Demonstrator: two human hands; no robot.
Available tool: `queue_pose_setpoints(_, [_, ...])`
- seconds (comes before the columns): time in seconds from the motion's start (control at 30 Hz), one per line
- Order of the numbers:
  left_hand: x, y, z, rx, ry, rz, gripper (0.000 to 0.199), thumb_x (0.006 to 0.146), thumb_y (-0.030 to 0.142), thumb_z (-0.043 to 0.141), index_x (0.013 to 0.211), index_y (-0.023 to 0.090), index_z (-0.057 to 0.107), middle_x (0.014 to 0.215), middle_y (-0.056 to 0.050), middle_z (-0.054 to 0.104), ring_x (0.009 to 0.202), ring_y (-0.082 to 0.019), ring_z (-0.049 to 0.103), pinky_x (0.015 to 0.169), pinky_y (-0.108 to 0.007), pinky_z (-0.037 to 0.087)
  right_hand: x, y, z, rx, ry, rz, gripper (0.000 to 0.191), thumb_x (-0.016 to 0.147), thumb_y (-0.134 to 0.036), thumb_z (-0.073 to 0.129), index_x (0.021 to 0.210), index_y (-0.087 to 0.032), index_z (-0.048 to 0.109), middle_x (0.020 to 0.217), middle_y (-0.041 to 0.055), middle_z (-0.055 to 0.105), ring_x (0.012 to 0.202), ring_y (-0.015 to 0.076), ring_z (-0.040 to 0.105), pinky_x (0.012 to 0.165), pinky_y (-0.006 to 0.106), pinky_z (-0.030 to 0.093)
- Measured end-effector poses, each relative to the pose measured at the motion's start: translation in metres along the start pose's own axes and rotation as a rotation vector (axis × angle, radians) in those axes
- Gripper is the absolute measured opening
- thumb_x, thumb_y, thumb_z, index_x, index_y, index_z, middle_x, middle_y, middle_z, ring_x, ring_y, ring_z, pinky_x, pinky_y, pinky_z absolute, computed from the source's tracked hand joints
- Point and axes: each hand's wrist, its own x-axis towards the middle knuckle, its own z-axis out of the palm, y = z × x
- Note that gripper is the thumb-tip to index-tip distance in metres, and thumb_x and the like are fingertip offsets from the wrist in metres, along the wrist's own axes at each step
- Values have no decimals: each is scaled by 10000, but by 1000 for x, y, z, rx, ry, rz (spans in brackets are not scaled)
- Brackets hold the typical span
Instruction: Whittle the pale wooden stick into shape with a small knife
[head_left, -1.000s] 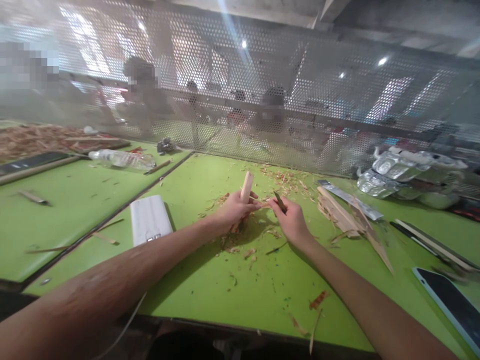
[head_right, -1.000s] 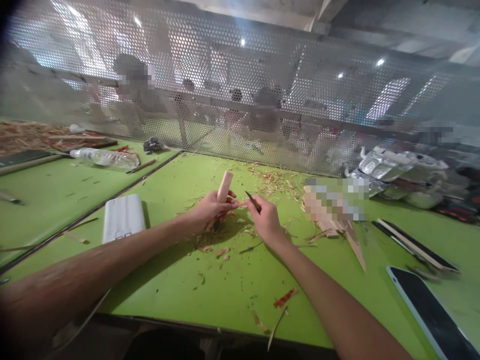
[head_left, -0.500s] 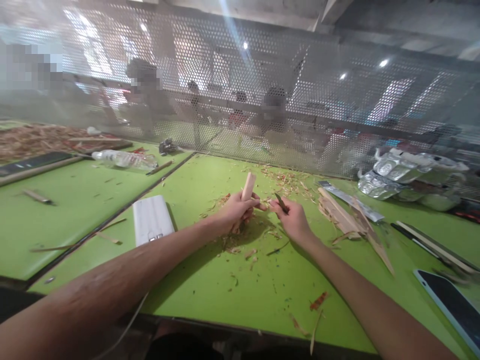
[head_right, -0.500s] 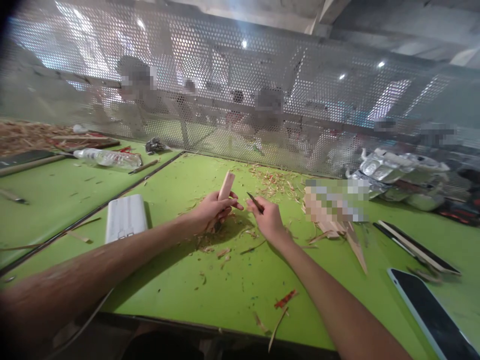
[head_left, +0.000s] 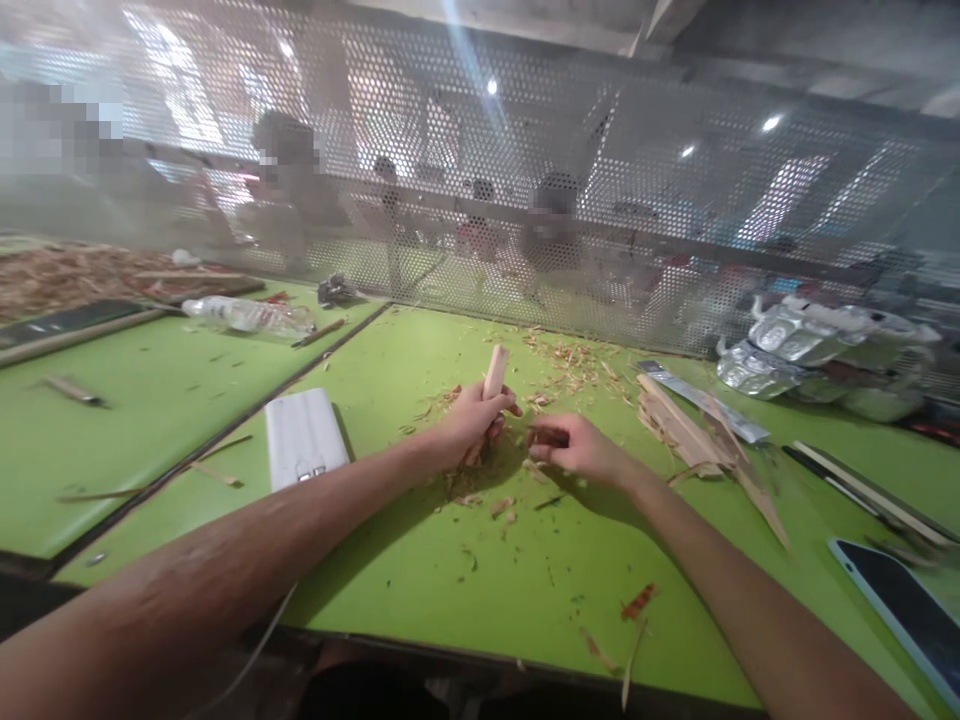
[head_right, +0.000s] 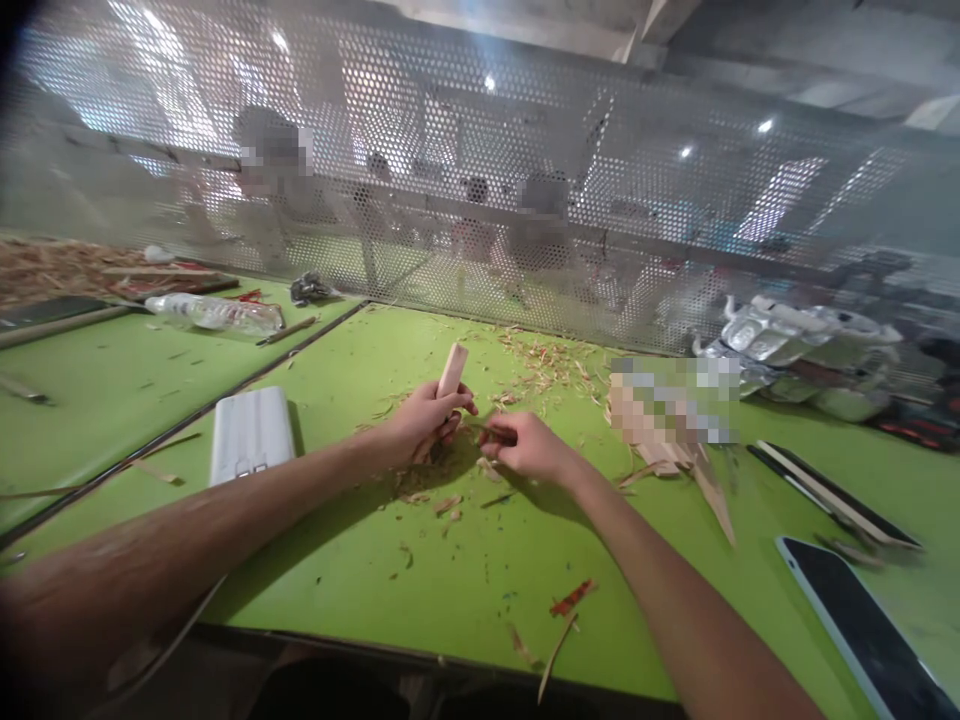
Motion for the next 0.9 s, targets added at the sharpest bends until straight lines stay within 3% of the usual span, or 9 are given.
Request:
queue_pose_setpoints(0.1, [-3, 4, 2, 7, 20, 5, 64, 961, 208, 594, 968, 145, 605, 724, 6, 604, 486, -59, 445, 449, -198, 393, -3, -7, -3, -48, -149, 59, 83, 834, -242, 675, 820, -173, 632, 731, 12, 586, 646, 143, 498, 605, 296, 369])
queue_pose_setpoints(0.33, [-5, 7, 5, -29, 20, 20, 26, 940, 150, 580, 958, 157, 562, 904, -28, 693, 467, -42, 442, 435, -204, 409, -1, -7, -1, -123, -175, 74, 230, 765, -156, 690, 733, -212, 470, 684, -51, 449, 622, 113, 407, 582, 278, 318])
queue_pose_setpoints(0.47, [1, 1, 3, -42, 5, 45, 17, 950, 172, 575, 950, 156, 569, 884, -35, 696, 457, -47, 441, 432, -211, 420, -2, -1, -5, 58, -152, 51, 182, 747, -164, 703, 728, -211, 528, 715, -19, 536, 649, 137, 493, 604, 298, 391])
queue_pose_setpoints(0.57, [-2, 4, 5, -11, 7, 30, 23, 955, 176, 579, 946, 155, 583, 768, -11, 661, 453, -57, 446, 430, -207, 406, -4, -2, -11, 239, -71, 50, 148, 798, -263, 746, 740, -211, 620, 698, 19, 593, 610, 150, 520, 558, 308, 411])
queue_pose_setpoints(0.7, [-6, 11, 6, 11, 31, 7, 83, 913, 81, 572, 955, 153, 568, 794, -22, 690, 446, -46, 426, 426, -195, 384, -1, -5, -13, 362, 101, 67, 244, 781, -405, 811, 794, -207, 668, 621, -29, 552, 489, 89, 400, 460, 246, 295])
queue_pose_setpoints(0.8, [-5, 8, 4, 48, -59, 45, 65, 919, 150, 615, 973, 138, 582, 794, -38, 690, 458, -46, 424, 427, -193, 384, 4, -2, -8, 420, 264, 85, 364, 736, -457, 836, 934, -185, 696, 605, -52, 548, 464, 73, 376, 440, 225, 251])
queue_pose_setpoints(0.9, [-3, 5, 2, 98, -163, 88, 165, 905, 251, 689, 992, 136, 609, 748, -21, 650, 467, -58, 443, 432, -207, 399, 8, 3, -1, 421, 416, 104, 395, 720, -460, 840, 958, -175, 706, 638, -38, 576, 481, 73, 390, 447, 224, 259])
